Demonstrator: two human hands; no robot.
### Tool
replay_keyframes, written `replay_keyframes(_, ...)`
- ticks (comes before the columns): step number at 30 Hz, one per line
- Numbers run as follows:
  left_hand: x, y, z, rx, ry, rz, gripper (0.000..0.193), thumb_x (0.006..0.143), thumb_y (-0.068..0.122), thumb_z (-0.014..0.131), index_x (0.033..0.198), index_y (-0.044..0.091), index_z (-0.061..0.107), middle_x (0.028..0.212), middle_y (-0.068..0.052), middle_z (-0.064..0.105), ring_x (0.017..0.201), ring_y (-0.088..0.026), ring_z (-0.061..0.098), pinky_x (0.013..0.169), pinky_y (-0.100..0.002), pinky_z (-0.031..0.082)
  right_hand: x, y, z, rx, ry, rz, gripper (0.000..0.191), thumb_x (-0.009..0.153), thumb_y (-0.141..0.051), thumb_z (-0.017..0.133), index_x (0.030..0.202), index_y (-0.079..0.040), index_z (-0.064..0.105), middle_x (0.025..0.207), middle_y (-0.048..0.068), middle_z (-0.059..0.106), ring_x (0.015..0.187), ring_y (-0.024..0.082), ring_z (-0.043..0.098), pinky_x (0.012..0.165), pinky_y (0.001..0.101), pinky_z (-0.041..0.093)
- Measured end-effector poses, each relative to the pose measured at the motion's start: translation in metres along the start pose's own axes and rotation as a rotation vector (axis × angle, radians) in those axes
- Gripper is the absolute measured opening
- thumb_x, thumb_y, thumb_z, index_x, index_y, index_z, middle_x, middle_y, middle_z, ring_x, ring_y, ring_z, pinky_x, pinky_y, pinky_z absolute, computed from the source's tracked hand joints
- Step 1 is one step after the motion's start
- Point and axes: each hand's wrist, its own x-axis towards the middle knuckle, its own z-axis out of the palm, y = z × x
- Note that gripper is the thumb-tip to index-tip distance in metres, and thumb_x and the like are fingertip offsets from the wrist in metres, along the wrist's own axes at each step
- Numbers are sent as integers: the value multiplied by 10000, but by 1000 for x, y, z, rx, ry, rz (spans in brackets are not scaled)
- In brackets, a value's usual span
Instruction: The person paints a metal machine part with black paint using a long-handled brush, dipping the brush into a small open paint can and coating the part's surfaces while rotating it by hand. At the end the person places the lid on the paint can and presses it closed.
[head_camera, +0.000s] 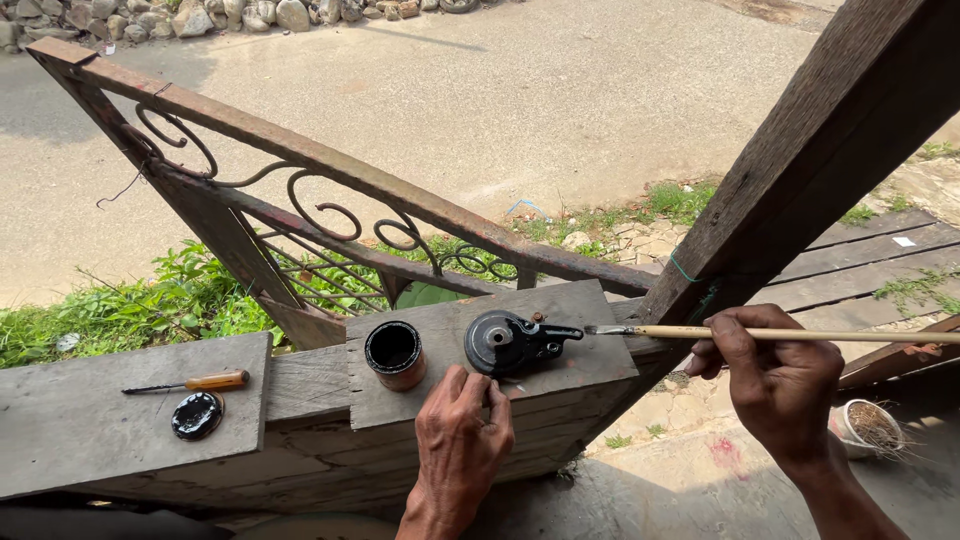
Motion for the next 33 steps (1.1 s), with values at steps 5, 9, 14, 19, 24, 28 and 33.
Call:
replay_keyframes(5, 1, -1, 0, 17, 33, 64, 91, 824, 9, 719, 791, 3, 635, 740, -95, 580, 621, -213, 603, 548, -359, 514, -20, -2, 8, 110, -116, -214, 126, 990, -53, 626, 1012, 63, 671, 831, 148, 738, 750, 183, 777, 647, 300, 642)
replay_keyframes(9, 10, 5, -11, 17, 96, 160, 84, 814, 2, 716, 816, 0, 632, 755, -108, 571, 644, -242, 594, 582, -380, 502, -27, -9, 7, 59, -99, -247, 121, 990, -46, 615, 1021, 55, 673, 842, 145, 753, 757, 186, 782, 657, 290, 670)
replay_keyframes(14, 28, 16, -26, 65, 103, 286, 88, 805, -12, 701, 821, -9, 614, 799, -127, 561, 673, -286, 584, 612, -407, 487, -25, -25, 6, 38, -120, -293, 116, 977, -67, 623, 1022, 32, 664, 858, 131, 769, 763, 160, 799, 647, 267, 667)
replay_keyframes(19, 44, 19, -35, 99, 41, 297, 127, 816, -7, 703, 766, 3, 586, 763, -130, 518, 652, -288, 568, 599, -422, 475, -18, -35, 17, 32, -195, -355, 116, 972, -84, 648, 1042, 8, 658, 860, 102, 777, 775, 149, 808, 648, 261, 662)
replay_keyframes(24, 51, 20, -36, 101, 25, 294, 117, 824, -5, 697, 777, -2, 590, 788, -137, 532, 656, -298, 573, 602, -433, 478, -21, -33, 33, 53, -230, -399, 112, 974, -94, 656, 1054, -15, 657, 873, 80, 782, 772, 134, 812, 648, 248, 662)
replay_keyframes(28, 55, 19, -36, 98, 24, 296, 116, 835, 4, 697, 784, -7, 593, 794, -137, 535, 663, -300, 576, 603, -437, 485, -23, -24, 39, 43, -245, -359, 109, 946, -89, 672, 1024, -13, 676, 828, 76, 785, 739, 133, 809, 615, 250, 648)
replay_keyframes(33, 56, 16, -38, 83, -19, 257, 120, 859, 9, 690, 785, -15, 598, 786, -125, 542, 638, -265, 585, 578, -412, 501, -20, -19, 29, -11, -182, -362, 83, 954, -76, 660, 1007, -20, 689, 829, 81, 776, 729, 134, 795, 616, 244, 647)
